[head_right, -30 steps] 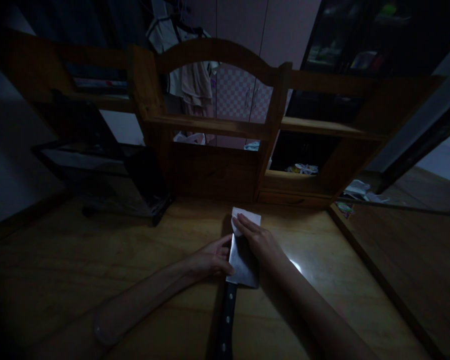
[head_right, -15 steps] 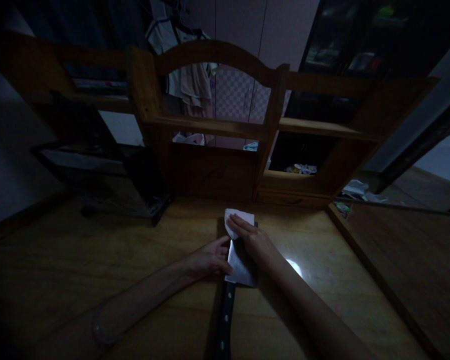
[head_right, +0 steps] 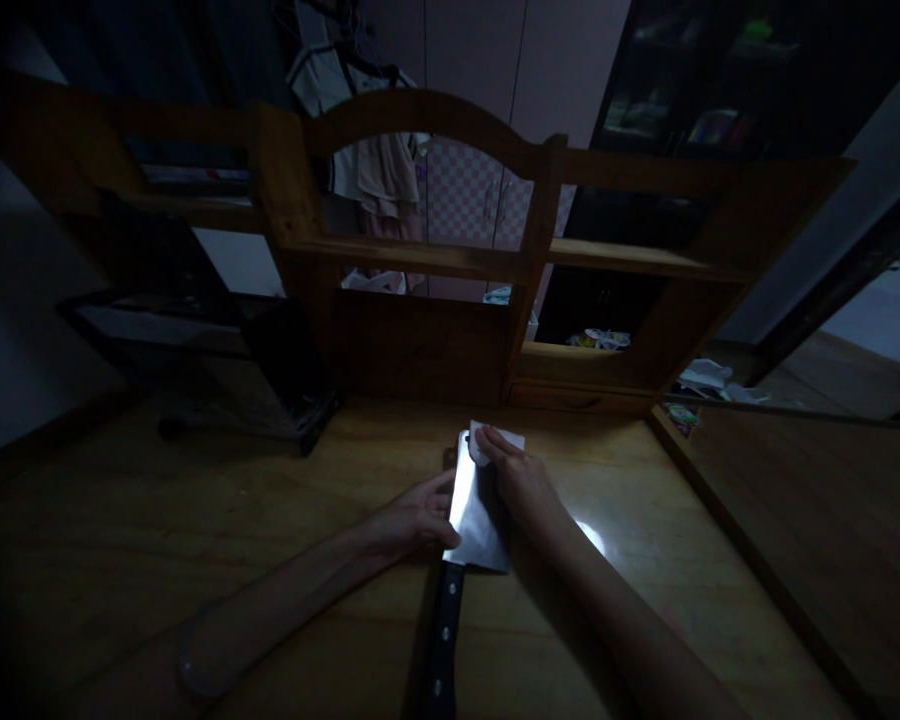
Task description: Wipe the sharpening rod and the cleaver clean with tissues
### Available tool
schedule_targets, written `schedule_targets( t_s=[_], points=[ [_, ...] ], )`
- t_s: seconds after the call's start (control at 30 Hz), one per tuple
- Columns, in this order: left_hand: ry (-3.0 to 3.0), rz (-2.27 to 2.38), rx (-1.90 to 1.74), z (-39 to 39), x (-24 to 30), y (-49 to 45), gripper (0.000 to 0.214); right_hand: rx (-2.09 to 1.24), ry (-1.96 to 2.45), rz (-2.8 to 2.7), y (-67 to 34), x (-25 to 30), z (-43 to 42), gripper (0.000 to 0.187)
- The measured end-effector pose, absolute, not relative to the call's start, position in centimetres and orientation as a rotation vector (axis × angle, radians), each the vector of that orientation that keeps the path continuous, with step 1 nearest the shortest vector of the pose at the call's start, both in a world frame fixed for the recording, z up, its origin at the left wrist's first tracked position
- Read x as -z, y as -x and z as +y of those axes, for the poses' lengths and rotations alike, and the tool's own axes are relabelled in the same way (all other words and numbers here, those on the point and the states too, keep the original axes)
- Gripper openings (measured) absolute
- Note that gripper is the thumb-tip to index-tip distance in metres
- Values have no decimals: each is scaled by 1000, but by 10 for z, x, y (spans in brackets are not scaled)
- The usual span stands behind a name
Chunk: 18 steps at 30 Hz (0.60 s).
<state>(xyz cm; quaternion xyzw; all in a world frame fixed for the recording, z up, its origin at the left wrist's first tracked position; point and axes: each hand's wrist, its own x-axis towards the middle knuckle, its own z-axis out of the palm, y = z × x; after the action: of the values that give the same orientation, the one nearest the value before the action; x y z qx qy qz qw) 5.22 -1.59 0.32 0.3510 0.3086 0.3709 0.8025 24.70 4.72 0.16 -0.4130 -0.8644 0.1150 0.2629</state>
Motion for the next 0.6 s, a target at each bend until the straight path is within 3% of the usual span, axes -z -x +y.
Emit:
schedule_targets(
  t_s=[0.6],
  points=[
    [-710,653,-906,-19,-2,-52,86,-45,1407,-2363,-242,-6,34,66]
  ],
)
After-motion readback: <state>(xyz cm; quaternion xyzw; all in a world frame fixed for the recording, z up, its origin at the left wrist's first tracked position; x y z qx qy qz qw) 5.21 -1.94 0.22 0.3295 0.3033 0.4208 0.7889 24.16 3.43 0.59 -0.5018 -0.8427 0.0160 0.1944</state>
